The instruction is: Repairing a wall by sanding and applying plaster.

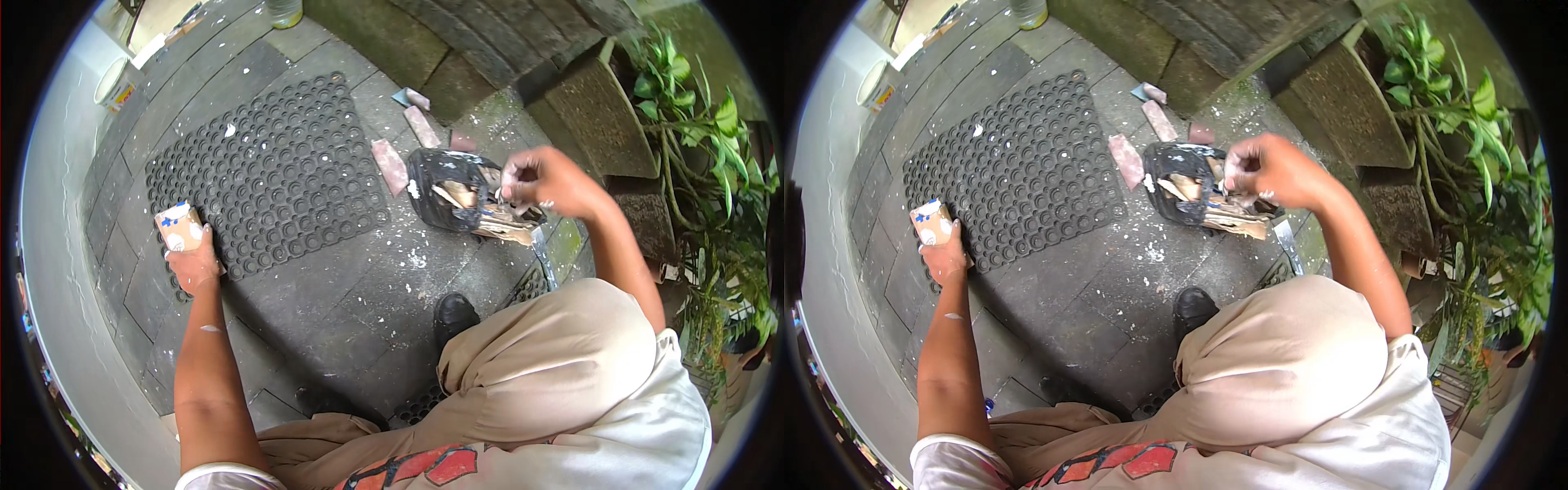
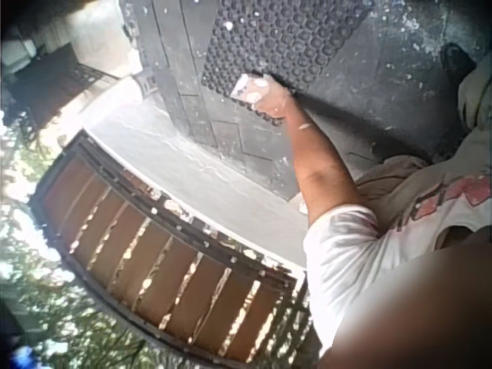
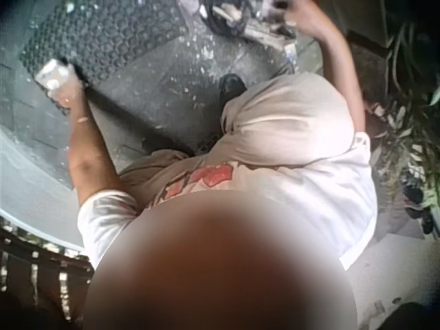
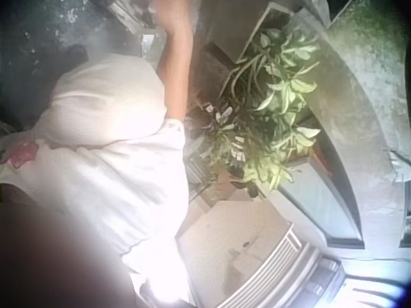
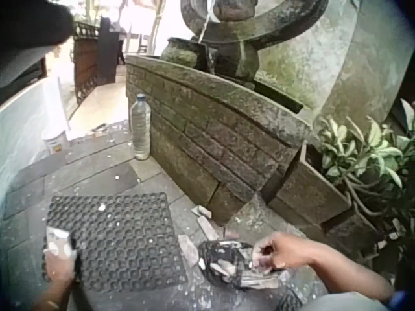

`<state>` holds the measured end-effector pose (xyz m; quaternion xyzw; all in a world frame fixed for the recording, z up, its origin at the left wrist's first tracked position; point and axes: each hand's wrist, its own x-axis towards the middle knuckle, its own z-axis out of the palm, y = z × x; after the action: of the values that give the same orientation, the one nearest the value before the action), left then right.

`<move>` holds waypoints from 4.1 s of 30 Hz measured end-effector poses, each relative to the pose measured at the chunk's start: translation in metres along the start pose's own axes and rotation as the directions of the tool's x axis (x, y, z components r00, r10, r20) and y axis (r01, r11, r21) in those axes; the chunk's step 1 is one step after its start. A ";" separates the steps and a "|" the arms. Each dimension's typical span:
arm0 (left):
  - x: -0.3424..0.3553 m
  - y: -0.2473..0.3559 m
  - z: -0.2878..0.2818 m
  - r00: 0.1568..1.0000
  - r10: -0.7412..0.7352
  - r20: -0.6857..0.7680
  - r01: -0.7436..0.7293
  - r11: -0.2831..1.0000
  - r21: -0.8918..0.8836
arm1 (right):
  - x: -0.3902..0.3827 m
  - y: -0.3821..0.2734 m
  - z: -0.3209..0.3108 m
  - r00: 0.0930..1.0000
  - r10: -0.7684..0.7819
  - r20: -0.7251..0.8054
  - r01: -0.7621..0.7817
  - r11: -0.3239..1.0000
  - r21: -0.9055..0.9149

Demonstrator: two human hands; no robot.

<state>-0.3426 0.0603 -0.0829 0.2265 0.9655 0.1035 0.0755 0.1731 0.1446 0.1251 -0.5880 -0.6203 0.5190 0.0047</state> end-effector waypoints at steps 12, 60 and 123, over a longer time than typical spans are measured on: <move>-0.089 0.130 -0.039 0.770 0.636 -0.047 -0.347 0.356 -0.868 | -0.045 0.029 0.028 0.879 -0.232 -0.416 -0.045 0.829 -0.558; -0.297 0.193 -0.138 0.616 0.712 -0.339 -0.389 -0.099 -0.916 | -0.036 -0.049 0.051 0.510 -0.617 -0.599 0.815 0.570 0.107; -0.298 0.248 -0.094 0.069 0.997 -0.028 -0.602 0.019 -0.798 | -0.067 0.037 -0.029 0.700 -0.408 -0.586 0.463 0.884 -0.062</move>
<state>0.0081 0.1266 0.0954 0.7465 0.4311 0.3701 0.3463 0.2386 0.1050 0.1551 -0.5537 -0.6855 0.3243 0.3439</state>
